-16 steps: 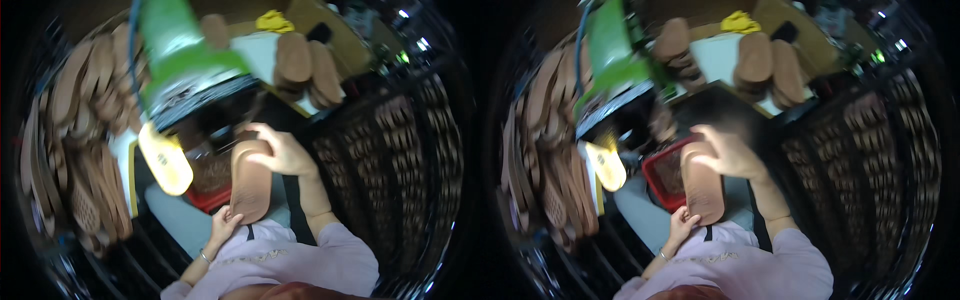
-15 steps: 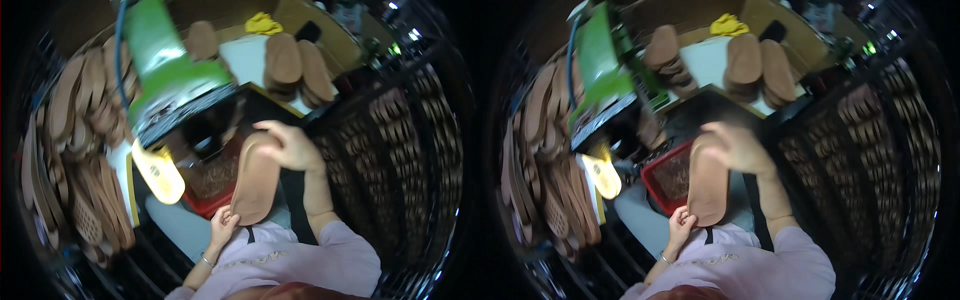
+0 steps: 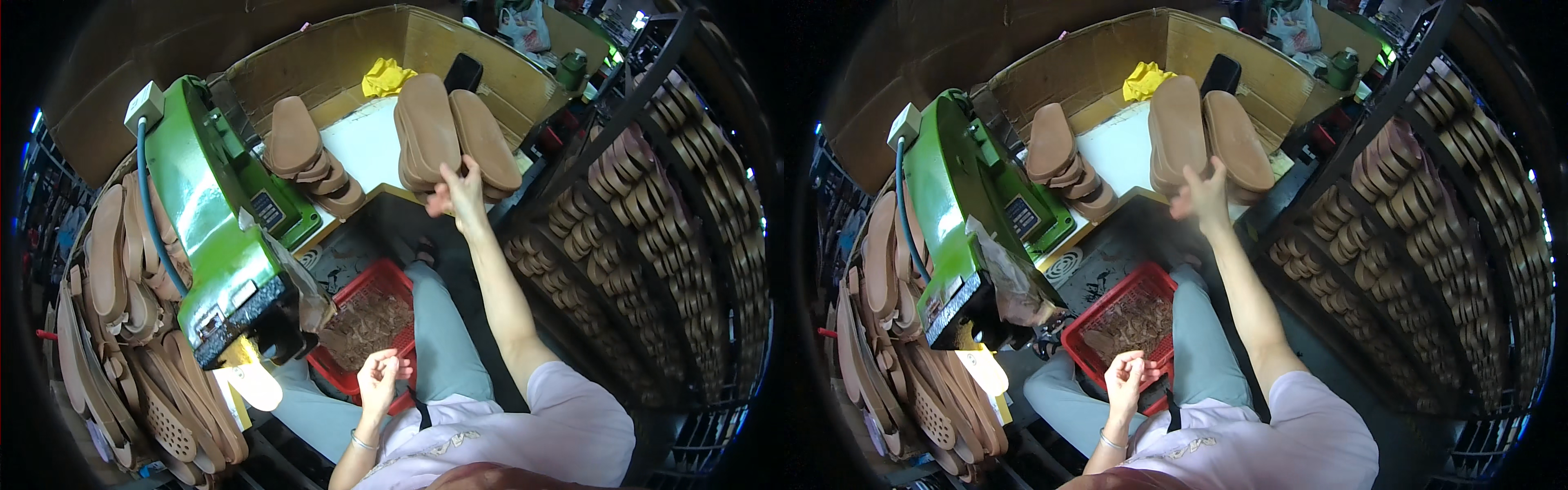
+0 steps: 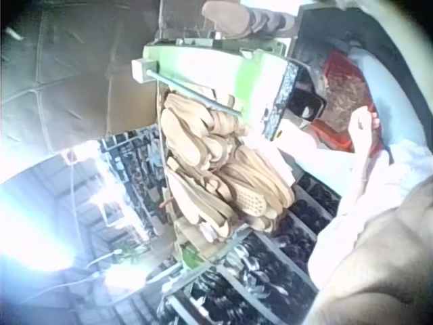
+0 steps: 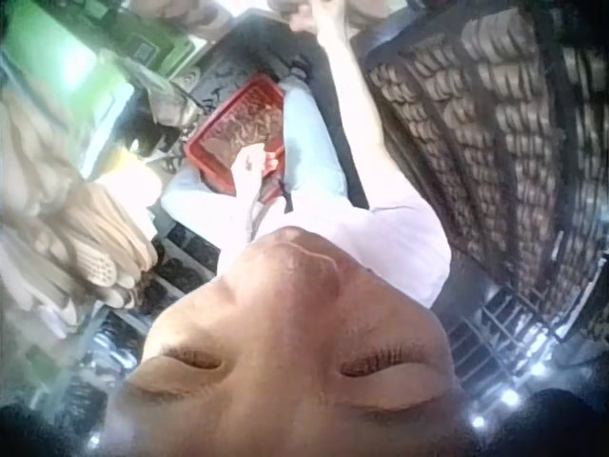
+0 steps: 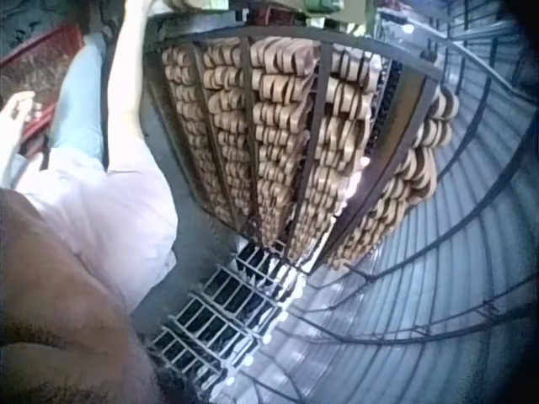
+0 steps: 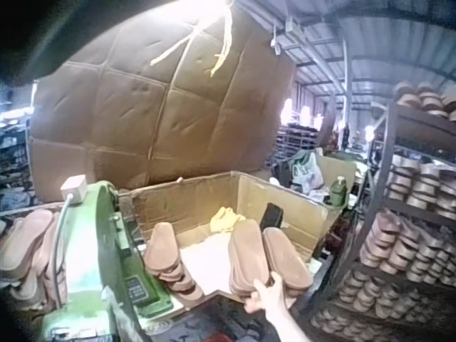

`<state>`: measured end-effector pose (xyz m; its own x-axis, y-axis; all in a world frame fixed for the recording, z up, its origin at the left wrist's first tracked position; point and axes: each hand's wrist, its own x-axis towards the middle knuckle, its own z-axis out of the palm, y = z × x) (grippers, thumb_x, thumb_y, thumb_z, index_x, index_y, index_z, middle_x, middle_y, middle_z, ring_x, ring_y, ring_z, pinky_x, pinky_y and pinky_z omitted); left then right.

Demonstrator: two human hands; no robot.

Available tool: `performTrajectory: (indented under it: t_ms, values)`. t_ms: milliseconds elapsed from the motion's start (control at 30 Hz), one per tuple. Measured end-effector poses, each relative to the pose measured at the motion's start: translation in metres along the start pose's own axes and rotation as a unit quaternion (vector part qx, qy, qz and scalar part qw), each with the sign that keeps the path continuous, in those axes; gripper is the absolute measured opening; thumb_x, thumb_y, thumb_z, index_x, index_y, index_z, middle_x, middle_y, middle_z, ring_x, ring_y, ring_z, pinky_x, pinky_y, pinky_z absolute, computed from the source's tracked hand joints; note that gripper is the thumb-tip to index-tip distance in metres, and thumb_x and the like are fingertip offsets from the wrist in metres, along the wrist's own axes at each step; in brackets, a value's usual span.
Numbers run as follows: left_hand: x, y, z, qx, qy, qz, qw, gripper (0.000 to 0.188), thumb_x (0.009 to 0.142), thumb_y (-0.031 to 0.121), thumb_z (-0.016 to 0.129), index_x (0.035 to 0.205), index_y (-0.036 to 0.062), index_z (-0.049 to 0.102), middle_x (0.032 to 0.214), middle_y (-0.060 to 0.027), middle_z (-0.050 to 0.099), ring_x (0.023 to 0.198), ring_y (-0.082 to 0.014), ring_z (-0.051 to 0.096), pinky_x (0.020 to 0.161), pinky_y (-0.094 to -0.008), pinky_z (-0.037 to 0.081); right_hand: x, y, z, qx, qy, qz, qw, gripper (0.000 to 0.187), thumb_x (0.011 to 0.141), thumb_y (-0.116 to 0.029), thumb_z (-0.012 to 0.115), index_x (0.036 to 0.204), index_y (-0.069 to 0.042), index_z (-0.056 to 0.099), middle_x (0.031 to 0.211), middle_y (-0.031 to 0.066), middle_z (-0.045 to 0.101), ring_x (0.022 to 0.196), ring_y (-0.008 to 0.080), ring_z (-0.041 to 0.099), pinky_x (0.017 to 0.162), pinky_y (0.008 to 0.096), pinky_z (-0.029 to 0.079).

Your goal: The person sits on the floor and uses a green grinding machine to smooth the edges of brown sandals. They pick up a sandal, press its edges against the machine's rotating wheel, and then place the finished item on a stack to the right.

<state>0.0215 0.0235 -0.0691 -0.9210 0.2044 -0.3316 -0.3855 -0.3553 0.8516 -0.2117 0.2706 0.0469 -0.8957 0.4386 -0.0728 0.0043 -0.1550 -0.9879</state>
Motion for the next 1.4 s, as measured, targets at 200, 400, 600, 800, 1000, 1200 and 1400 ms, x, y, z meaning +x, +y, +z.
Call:
performTrajectory:
  t_ms: [200,400,600,800,1000,1200,1400]
  values:
    - [-0.007,-0.021,-0.043,-0.007,0.103,-0.029,0.994,0.019,0.094,0.015,0.057,0.106,-0.0006,0.057,0.086,-0.0139,0.067,0.07,-0.0181,0.067,0.065,-0.0302,0.058,-0.055,0.035,0.091,-0.259,-0.099,-0.293,0.915,0.036,0.085,-0.023,0.068,0.111,-0.002,0.058,0.06,0.0071,0.057,0.055,0.0185,0.057,0.059,0.0312,0.046]
    - [-0.003,0.007,-0.043,0.03,0.126,0.014,0.991,0.016,0.094,0.013,0.058,0.103,-0.0003,0.058,0.083,-0.0135,0.067,0.067,-0.0182,0.066,0.062,-0.0305,0.057,0.063,0.04,0.22,-0.468,-0.032,-0.152,0.87,0.061,0.079,-0.046,0.068,0.116,0.001,0.057,0.111,0.0263,0.059,0.105,0.0382,0.057,0.091,0.0451,0.046]
    - [-0.009,0.003,-0.041,0.015,0.143,0.02,0.989,0.014,0.093,0.011,0.059,0.102,0.0002,0.058,0.081,-0.013,0.066,0.064,-0.0192,0.066,0.061,-0.0314,0.057,0.101,0.038,0.238,-0.399,-0.04,-0.007,0.916,0.055,0.081,-0.037,0.065,0.116,0.004,0.056,0.12,0.0252,0.055,0.113,0.0364,0.054,0.1,0.0449,0.04]
    - [-0.018,0.007,-0.031,-0.027,0.104,0.008,0.994,0.015,0.092,0.013,0.06,0.102,0.0005,0.058,0.082,-0.012,0.065,0.067,-0.0182,0.065,0.062,-0.0312,0.057,0.055,0.045,0.15,-0.127,-0.01,-0.106,0.986,0.037,0.089,-0.017,0.059,0.116,0.004,0.046,0.106,0.0167,0.056,0.098,0.0217,0.056,0.084,0.0365,0.047]
    - [0.0,0.017,-0.027,-0.081,0.022,-0.025,0.996,0.041,0.09,0.025,0.064,0.121,0.0022,0.053,0.107,-0.0127,0.064,0.095,-0.0197,0.063,0.079,-0.0361,0.055,-0.169,0.052,-0.065,-0.034,-0.165,-0.073,0.983,0.026,0.089,-0.003,0.057,0.114,0.002,0.05,0.107,0.0072,0.058,0.1,0.0121,0.055,0.09,0.0258,0.042]
    - [-0.004,0.032,-0.002,-0.208,0.016,0.068,0.976,0.041,0.089,0.019,0.065,0.123,0.0006,0.051,0.11,-0.0075,0.061,0.095,-0.0134,0.06,0.083,-0.0314,0.05,-0.267,0.102,-0.145,-0.025,-0.201,0.065,0.977,0.035,0.086,-0.008,0.068,0.114,0.001,0.047,0.106,0.0084,0.059,0.099,0.0131,0.055,0.091,0.0267,0.041]
    - [-0.01,0.061,0.003,-0.03,0.154,0.269,0.95,0.017,0.081,0.007,0.072,0.095,-0.0006,0.065,0.083,-0.0038,0.065,0.072,-0.0098,0.058,0.068,-0.0243,0.049,-0.276,0.144,-0.11,0.12,-0.29,0.25,0.916,0.05,0.081,-0.001,0.071,0.124,0.003,0.047,0.119,0.0125,0.057,0.111,0.0201,0.054,0.098,0.0332,0.042]
